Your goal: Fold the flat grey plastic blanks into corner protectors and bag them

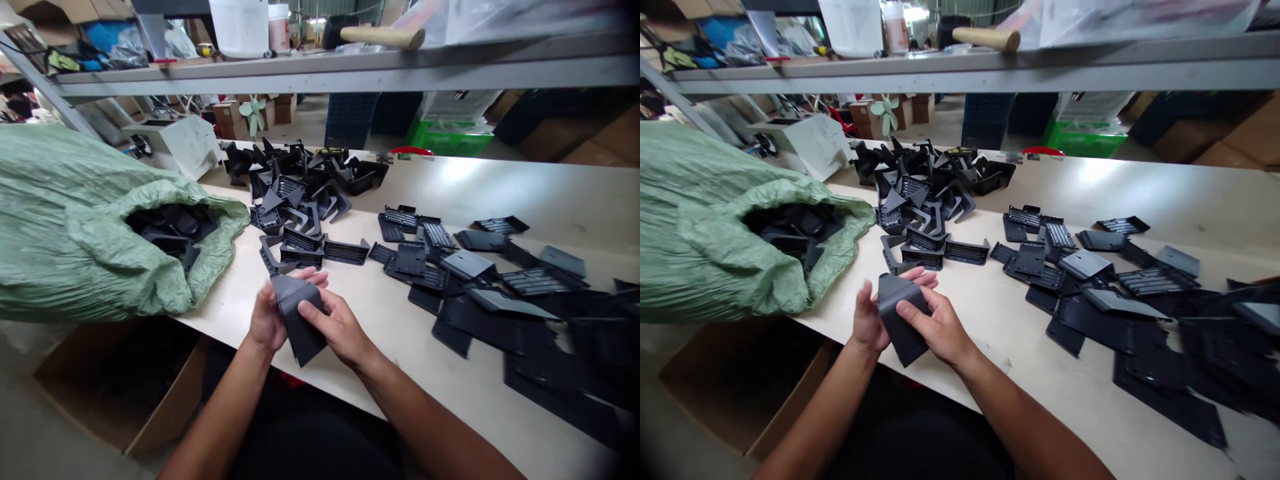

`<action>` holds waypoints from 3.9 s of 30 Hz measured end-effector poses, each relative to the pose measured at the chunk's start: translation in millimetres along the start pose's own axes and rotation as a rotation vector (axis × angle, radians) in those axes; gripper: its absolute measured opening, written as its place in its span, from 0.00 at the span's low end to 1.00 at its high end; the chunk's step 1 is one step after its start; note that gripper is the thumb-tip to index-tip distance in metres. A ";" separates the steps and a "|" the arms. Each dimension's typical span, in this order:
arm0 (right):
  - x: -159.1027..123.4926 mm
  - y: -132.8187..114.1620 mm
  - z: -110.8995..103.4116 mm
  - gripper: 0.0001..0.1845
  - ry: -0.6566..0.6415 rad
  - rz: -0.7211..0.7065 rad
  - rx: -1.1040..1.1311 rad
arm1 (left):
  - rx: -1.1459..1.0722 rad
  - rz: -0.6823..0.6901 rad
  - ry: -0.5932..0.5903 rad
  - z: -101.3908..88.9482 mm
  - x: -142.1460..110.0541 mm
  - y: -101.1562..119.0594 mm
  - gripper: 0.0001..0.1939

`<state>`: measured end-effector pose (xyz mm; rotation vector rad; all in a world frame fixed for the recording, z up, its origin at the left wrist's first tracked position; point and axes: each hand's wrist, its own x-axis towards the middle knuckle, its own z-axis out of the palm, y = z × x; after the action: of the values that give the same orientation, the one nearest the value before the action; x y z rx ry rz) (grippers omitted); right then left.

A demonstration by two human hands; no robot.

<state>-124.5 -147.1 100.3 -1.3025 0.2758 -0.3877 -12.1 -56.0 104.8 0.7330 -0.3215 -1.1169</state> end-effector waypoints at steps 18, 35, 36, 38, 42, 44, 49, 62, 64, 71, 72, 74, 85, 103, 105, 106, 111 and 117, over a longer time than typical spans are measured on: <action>-8.0 5.8 -20.2 0.18 -0.036 -0.143 -0.442 | -0.188 0.038 0.503 28.1 -0.7 26.9 0.13; -3.5 -6.2 -25.8 0.29 0.159 -0.142 -0.403 | 0.889 0.218 0.241 -15.0 -17.3 34.4 0.27; 0.4 -9.7 -26.3 0.30 0.130 -0.126 -0.404 | 0.883 0.193 0.231 -16.2 -19.0 36.1 0.27; 10.1 -15.6 -29.2 0.31 0.027 -0.076 -0.423 | 0.894 0.077 0.145 -20.8 -20.7 39.4 0.27; 30.8 -21.7 -38.5 0.35 -0.118 0.017 -0.470 | 0.839 -0.184 0.031 -32.0 -19.9 43.2 0.27; 38.6 -22.4 -44.2 0.33 -0.023 -0.046 -0.540 | 0.753 -0.146 0.134 -36.1 -18.9 42.4 0.26; 38.3 -16.7 -54.6 0.29 0.371 -0.150 -0.417 | 0.502 0.159 0.437 -44.3 -20.4 36.1 0.23; 3.4 11.0 -4.3 0.22 -0.028 0.078 -0.062 | 0.461 0.088 0.348 -50.5 -31.0 29.6 0.26; -3.2 9.8 -4.3 0.16 -0.159 0.001 -0.365 | 0.278 -0.013 0.325 -47.4 -24.9 33.9 0.29; -16.2 16.9 1.0 0.16 -0.207 0.005 -0.304 | 0.117 -0.095 0.287 -17.9 -14.7 21.0 0.13; -18.4 18.9 3.1 0.18 -0.172 0.003 -0.226 | 0.127 -0.050 0.292 -13.2 -15.8 16.1 0.12; -23.6 23.3 8.3 0.19 -0.080 -0.051 -0.136 | 0.171 0.051 0.314 -5.2 -19.0 7.5 0.10; -36.2 25.5 23.9 0.39 -0.025 -0.090 -0.050 | 0.359 0.216 0.352 7.2 -33.5 3.1 0.07; -40.7 9.5 17.0 0.40 -0.074 -0.140 -0.130 | 0.317 0.267 0.334 18.9 -39.3 2.1 0.06; -40.3 11.0 16.0 0.41 -0.086 -0.148 -0.152 | 0.319 0.291 0.348 21.5 -40.4 1.7 0.05; -40.1 12.9 16.6 0.42 -0.076 -0.164 -0.153 | 0.331 0.308 0.360 22.2 -41.6 1.3 0.05; -39.9 20.5 28.1 0.43 0.034 -0.279 -0.150 | 0.461 0.378 0.335 19.2 -48.9 -0.9 0.08; -31.7 7.2 28.5 0.41 -0.013 -0.165 -0.141 | 0.296 0.313 0.400 13.7 -40.7 3.3 0.08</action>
<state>-140.5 -107.0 99.8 -1.4709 0.1877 -0.5068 -35.0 -23.8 121.8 1.1058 -0.2510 -0.6130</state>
